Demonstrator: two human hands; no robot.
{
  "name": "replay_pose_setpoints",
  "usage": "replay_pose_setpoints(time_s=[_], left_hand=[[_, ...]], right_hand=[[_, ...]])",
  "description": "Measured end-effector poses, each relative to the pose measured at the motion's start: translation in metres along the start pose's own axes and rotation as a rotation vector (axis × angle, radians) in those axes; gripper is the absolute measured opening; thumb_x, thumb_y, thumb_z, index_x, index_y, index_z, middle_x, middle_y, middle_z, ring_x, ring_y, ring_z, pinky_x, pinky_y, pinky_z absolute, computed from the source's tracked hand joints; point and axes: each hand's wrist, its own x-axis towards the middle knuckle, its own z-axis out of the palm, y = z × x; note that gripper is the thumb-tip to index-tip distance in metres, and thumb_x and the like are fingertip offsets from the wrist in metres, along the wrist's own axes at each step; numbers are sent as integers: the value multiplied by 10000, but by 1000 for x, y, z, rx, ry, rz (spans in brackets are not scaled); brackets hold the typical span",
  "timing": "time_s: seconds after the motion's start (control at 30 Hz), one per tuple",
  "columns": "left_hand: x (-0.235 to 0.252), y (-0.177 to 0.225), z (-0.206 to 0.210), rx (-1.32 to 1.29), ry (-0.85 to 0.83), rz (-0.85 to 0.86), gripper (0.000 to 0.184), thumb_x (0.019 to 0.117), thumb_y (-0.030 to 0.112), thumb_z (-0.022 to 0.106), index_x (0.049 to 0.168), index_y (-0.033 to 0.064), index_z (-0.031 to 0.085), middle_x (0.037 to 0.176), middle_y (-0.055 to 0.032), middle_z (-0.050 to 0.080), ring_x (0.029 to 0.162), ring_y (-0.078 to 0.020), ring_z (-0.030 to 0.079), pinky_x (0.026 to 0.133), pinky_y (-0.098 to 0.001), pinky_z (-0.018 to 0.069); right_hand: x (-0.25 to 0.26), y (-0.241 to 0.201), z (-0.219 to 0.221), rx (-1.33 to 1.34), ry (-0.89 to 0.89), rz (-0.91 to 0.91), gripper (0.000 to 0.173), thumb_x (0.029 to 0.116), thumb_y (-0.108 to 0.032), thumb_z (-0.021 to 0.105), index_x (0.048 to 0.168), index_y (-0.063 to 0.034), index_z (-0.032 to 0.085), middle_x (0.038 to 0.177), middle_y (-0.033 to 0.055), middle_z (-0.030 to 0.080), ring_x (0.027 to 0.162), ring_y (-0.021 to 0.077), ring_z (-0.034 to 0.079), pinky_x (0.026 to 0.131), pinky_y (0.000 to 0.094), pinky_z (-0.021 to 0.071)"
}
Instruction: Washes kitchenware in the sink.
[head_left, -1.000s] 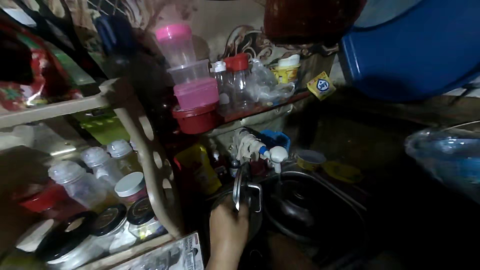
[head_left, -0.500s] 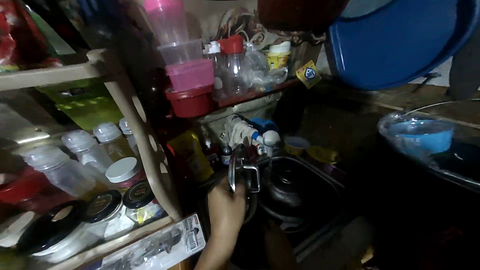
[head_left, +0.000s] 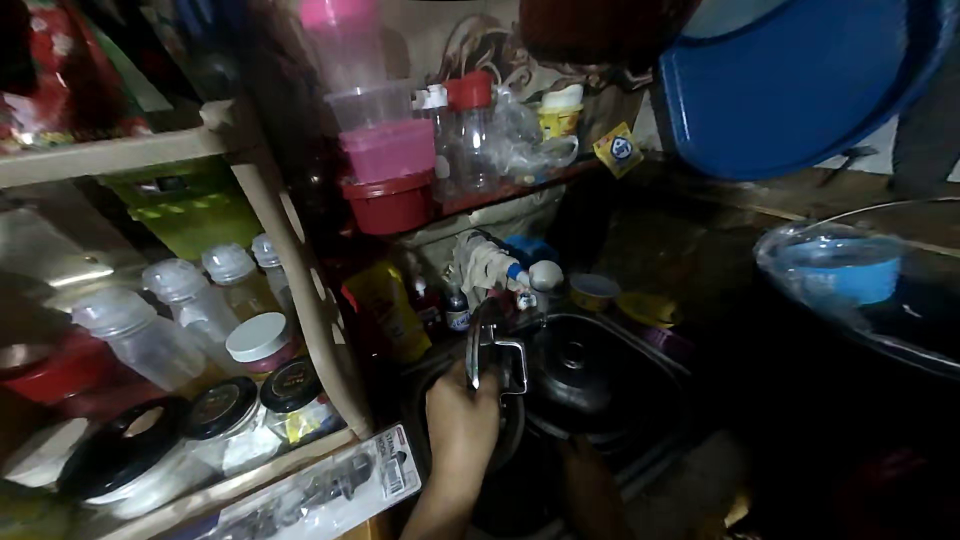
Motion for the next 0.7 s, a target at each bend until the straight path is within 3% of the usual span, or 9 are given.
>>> replay_pose_setpoints(time_s=[0.17, 0.3, 0.4, 0.47, 0.53, 0.57, 0.63, 0.7], left_hand=[[-3, -2, 1, 11, 27, 48, 167, 980, 251, 640, 995, 127, 752, 740, 21, 704, 640, -92, 675, 606, -322, 586], [-8, -5, 0, 63, 84, 157, 196, 951, 284, 631, 972, 133, 754, 686, 54, 662, 583, -52, 615, 558, -289, 536], [-15, -12, 0, 51, 126, 250, 208, 943, 295, 635, 962, 127, 757, 691, 62, 662, 578, -30, 607, 551, -259, 535], [-23, -17, 1, 53, 164, 334, 199, 934, 274, 642, 932, 107, 750, 680, 63, 642, 550, -5, 569, 519, -221, 505], [-36, -21, 1, 91, 163, 423, 185, 918, 239, 662, 922, 76, 749, 711, 34, 669, 574, -12, 593, 543, -214, 528], [-44, -22, 0, 117, 150, 470, 181, 906, 212, 680, 922, 48, 752, 748, -7, 692, 606, -37, 617, 576, -225, 543], [-61, -28, -2, 156, 109, 558, 185, 854, 141, 717, 949, -9, 771, 851, -98, 750, 692, -108, 696, 660, -264, 594], [-74, -45, 1, 182, 98, 646, 227, 816, 130, 747, 971, -33, 778, 902, -143, 764, 735, -164, 725, 698, -292, 603]], right_hand=[[-2, 3, -13, 27, -34, 42, 368, 947, -240, 687, 1274, -72, 695, 1356, 236, 594, 1154, 409, 651, 932, 553, 565], [36, -2, -82, 165, 68, 13, 489, 948, -320, 716, 1336, -30, 649, 1440, 270, 532, 1225, 445, 607, 1012, 582, 519], [81, -29, -159, 207, 279, -158, 441, 942, -212, 730, 1327, -17, 639, 1390, 276, 559, 1201, 459, 610, 987, 622, 515], [112, -53, -198, 185, 337, -348, 515, 910, -75, 738, 1405, -53, 596, 1477, 270, 501, 1278, 472, 563, 1010, 632, 498], [144, -69, -219, 99, 247, -523, 608, 910, -18, 701, 1486, -125, 540, 1605, 252, 358, 1413, 464, 445, 1095, 614, 442], [159, -75, -222, 48, 166, -578, 616, 911, -23, 706, 1493, -131, 536, 1608, 268, 342, 1429, 472, 417, 1119, 615, 415], [179, -82, -222, -53, 25, -613, 476, 909, -40, 713, 1379, -72, 638, 1435, 285, 530, 1296, 467, 543, 1049, 624, 465], [179, -91, -225, -98, -47, -489, 312, 964, -142, 684, 1258, -40, 698, 1248, 254, 647, 1169, 437, 623, 974, 628, 502]])
